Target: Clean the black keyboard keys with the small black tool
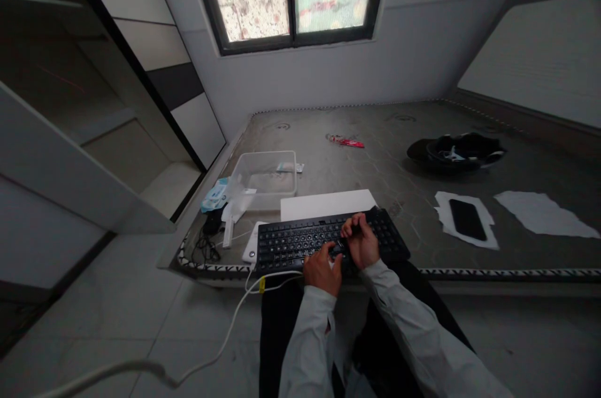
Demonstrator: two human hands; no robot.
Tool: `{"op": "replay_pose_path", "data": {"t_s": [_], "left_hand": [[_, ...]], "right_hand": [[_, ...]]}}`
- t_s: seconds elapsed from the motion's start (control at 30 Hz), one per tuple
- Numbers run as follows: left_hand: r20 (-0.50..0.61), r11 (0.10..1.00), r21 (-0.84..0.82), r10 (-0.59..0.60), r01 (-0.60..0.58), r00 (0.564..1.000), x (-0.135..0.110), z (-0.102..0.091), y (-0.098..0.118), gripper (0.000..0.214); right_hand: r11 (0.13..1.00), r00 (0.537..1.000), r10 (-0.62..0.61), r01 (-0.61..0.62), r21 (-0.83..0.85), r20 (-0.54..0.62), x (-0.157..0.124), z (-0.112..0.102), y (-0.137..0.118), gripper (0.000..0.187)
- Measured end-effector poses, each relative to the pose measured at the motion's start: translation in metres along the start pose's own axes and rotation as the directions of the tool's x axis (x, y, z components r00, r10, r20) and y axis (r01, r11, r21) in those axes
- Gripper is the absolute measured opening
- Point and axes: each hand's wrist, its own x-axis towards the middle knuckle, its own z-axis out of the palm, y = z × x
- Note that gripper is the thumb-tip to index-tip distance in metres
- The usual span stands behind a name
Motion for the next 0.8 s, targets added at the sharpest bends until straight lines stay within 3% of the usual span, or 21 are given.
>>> {"op": "replay_pose_path", "data": {"t_s": [0.3, 0.8], "left_hand": [[0.0, 0.996, 0.015, -0.091, 0.091, 0.996, 0.006, 0.002, 0.006, 0.025], [-0.055, 0.998, 0.051, -0.027, 0.03, 0.998, 0.003, 0.007, 0.003, 0.024]], "right_hand": [[0.999, 0.999, 0.039, -0.039, 0.018, -0.013, -0.002, 0.002, 0.007, 0.03], [0.99, 0.986, 0.141, -0.143, -0.018, -0.092, -0.004, 0.013, 0.008, 0.033]]}}
